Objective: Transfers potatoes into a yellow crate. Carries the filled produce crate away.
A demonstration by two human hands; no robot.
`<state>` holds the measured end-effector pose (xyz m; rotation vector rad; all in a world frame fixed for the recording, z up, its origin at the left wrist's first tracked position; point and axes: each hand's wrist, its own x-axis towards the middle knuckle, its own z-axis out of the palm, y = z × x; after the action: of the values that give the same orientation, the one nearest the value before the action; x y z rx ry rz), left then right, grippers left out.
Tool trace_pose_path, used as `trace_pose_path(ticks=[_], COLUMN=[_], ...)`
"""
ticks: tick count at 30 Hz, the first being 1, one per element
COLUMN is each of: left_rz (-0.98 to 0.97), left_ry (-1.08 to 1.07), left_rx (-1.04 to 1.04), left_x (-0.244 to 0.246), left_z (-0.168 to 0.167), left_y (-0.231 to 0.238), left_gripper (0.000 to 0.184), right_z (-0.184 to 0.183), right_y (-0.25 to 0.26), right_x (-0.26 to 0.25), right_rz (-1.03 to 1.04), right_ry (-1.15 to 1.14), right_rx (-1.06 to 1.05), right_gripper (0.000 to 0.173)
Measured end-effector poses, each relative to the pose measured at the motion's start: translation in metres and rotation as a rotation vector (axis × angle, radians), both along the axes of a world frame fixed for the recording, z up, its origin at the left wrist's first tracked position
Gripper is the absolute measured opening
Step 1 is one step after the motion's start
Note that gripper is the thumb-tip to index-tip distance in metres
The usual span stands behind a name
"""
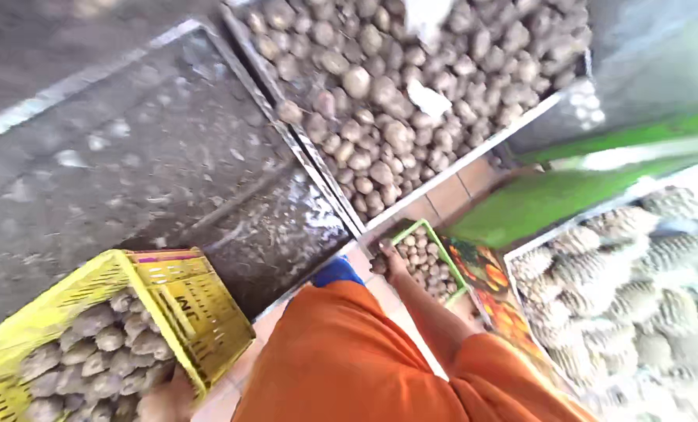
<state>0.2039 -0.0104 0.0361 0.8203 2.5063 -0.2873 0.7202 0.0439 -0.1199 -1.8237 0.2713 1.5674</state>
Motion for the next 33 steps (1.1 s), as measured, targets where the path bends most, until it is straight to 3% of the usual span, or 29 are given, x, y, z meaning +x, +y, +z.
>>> trace_pose_path(ticks=[4, 9, 12, 16, 19, 22, 25, 27, 31, 33], left_rz=[-0.121, -0.16, -0.214, -0.193, -0.159, -0.097, -0.073, -0.052, 0.073, 0.171], left_ry=[-0.114, -0.157, -0.119, -0.13, -0.144, -0.164, -0.129, -0.118, -0.129, -0.13], left_rx=[0.017, 0.068, 0.113, 0.254, 0.336, 0.371, 0.369, 0.363, 0.311, 0.445], left_x=[-0.001, 0.0, -0.005, -0.007, -0.004, -0.01, -0.016, -0.017, -0.019, -0.016], left_z=[0.003, 0.003, 0.002, -0.001, -0.004, 0.001, -0.003, -0.006, -0.004, -0.004], left_y=[-0.004, -0.01, -0.017, -0.023, -0.027, -0.029, -0.025, -0.025, -0.015, -0.015], left_gripper=[0.041, 0.043, 0.041, 0.037, 0.034, 0.034, 0.033, 0.033, 0.034, 0.032], right_z=[-0.052, -0.077, -0.065, -0.067, -0.036, -0.005, 0.024, 0.047, 0.068, 0.068], right_y=[-0.099, -0.154, -0.163, -0.146, -0.113, -0.056, 0.025, 0.084, 0.236, 0.302], right_x=[0.045, 0.109, 0.118, 0.099, 0.044, -0.018, -0.056, -0.081, -0.131, -0.156], right_rz=[-0.205, -0.337, -0.049, 0.7, 1.159, 1.246, 1.286, 1.366, 1.59, 1.77], right_ry=[-0.191, -0.483, -0.589, -0.464, -0.508, -0.619, -0.7, -0.733, -0.895, -1.016], right_rx=[-0.166, -0.207, -0.348, -0.234, -0.257, -0.045, 0.385, 0.561, 0.627, 0.582], right_gripper=[0.056, 0.057, 0.047, 0.038, 0.038, 0.034, 0.031, 0.034, 0.042, 0.046])
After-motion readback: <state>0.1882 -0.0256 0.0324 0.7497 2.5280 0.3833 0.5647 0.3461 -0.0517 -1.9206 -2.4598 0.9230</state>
